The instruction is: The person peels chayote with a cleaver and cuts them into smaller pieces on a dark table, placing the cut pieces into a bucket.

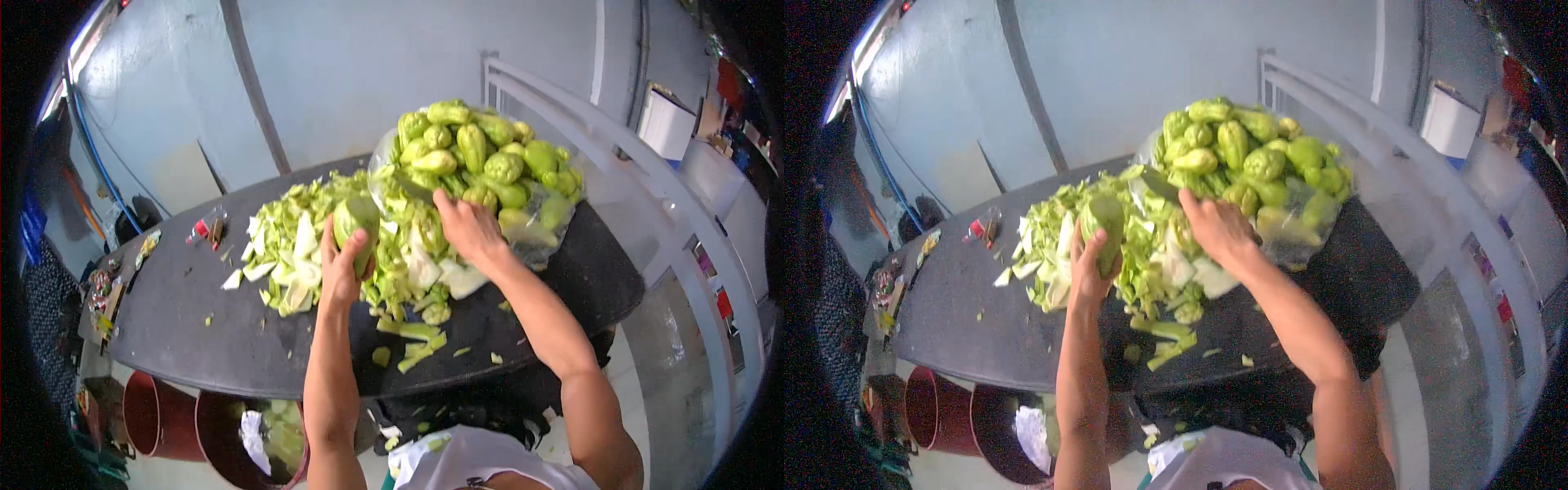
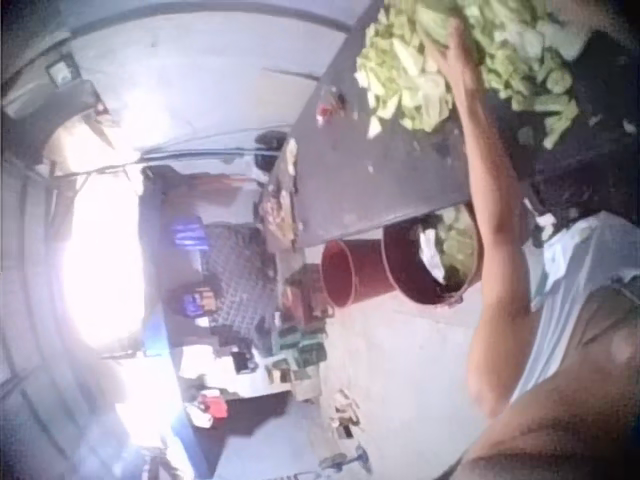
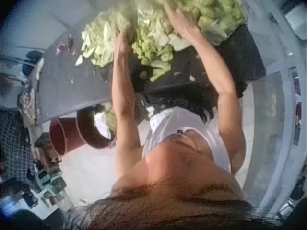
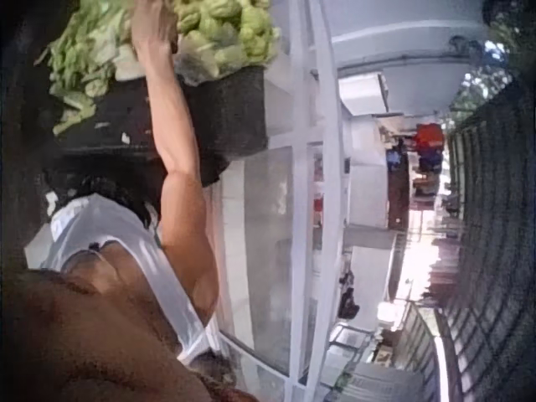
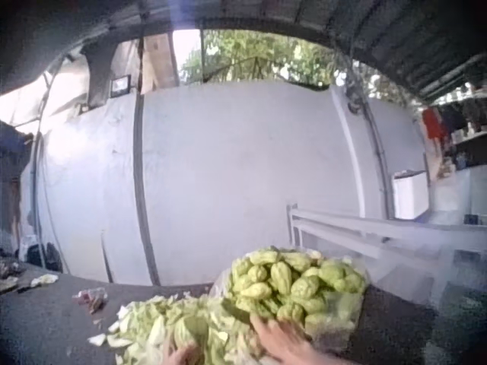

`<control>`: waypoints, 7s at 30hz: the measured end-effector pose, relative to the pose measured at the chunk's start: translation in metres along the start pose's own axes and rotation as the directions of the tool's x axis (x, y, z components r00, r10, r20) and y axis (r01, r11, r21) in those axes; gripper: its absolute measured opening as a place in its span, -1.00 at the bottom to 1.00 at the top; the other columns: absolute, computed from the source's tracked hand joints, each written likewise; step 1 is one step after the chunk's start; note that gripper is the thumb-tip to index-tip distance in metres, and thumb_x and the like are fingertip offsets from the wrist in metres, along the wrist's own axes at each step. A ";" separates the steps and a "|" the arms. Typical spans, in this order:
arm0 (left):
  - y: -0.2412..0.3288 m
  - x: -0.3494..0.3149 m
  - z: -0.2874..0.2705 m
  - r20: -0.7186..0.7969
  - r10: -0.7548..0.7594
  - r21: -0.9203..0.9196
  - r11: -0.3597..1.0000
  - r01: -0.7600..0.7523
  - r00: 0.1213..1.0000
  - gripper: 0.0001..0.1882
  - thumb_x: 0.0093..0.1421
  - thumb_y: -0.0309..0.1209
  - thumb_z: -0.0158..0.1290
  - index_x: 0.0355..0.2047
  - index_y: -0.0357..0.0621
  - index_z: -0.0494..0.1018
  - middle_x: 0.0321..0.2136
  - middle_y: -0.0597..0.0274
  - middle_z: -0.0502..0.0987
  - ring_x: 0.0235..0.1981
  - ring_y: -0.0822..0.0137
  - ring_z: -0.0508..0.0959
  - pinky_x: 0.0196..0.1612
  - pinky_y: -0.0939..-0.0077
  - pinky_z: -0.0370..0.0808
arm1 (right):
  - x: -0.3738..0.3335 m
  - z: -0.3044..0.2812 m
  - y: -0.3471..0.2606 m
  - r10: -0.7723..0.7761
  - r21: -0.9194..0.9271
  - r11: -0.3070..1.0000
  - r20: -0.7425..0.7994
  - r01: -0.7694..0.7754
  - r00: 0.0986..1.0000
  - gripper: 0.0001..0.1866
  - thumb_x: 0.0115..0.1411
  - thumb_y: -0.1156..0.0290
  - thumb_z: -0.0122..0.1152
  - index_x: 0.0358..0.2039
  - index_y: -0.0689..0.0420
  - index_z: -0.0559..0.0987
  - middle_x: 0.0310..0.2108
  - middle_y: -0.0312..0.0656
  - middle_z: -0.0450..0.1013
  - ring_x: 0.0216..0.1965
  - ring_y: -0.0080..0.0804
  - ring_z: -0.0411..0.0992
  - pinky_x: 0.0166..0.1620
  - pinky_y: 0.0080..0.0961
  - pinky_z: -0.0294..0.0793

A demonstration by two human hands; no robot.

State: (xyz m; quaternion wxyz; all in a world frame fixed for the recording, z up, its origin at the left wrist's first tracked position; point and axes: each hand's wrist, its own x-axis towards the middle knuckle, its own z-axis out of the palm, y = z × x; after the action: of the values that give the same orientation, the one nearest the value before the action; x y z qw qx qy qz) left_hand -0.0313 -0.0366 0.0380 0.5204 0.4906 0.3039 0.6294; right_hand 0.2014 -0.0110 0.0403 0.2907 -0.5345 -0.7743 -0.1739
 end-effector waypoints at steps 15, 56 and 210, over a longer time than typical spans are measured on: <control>-0.027 0.007 -0.005 0.081 0.371 0.488 0.794 -0.362 0.925 -0.29 -0.04 -0.44 0.27 0.12 -0.33 0.25 -0.30 0.13 0.58 -0.34 0.31 0.60 -0.18 0.47 0.54 | -0.025 -0.013 -0.038 -0.455 -0.056 0.870 -0.475 0.490 0.754 -0.84 -0.01 0.43 0.18 -0.47 0.05 0.35 -0.61 -0.36 0.28 -0.55 -0.47 0.43 -0.55 -0.52 0.51; -0.027 0.000 -0.010 0.245 0.434 0.642 0.598 -0.480 0.867 -0.52 -0.13 -0.33 0.27 -0.21 -0.39 0.52 -0.37 0.09 0.64 -0.33 0.38 0.61 -0.21 0.50 0.52 | -0.026 -0.014 -0.039 -0.391 0.108 0.843 -0.548 0.527 0.739 -0.79 -0.12 0.56 0.20 -0.48 0.08 0.35 -0.67 -0.27 0.32 -0.66 -0.34 0.32 -0.60 -0.44 0.24; -0.008 -0.008 0.022 -0.104 -0.282 -0.508 0.840 0.193 0.954 -0.50 0.36 -0.01 -0.26 0.10 -0.07 0.35 -0.01 0.13 0.47 -0.02 0.09 0.50 0.00 -0.03 0.50 | -0.027 0.010 -0.024 -0.271 0.024 0.956 -0.309 0.292 0.912 -0.84 -0.01 0.55 0.18 -0.37 0.08 0.48 -0.64 -0.29 0.45 -0.53 -0.42 0.46 -0.42 -0.43 0.23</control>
State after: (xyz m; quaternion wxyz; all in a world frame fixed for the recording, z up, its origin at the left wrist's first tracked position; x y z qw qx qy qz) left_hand -0.0079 -0.0452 0.0352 0.6735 0.2431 0.2367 0.6567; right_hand 0.1835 -0.0334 0.0164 0.3959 -0.3739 -0.7952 -0.2667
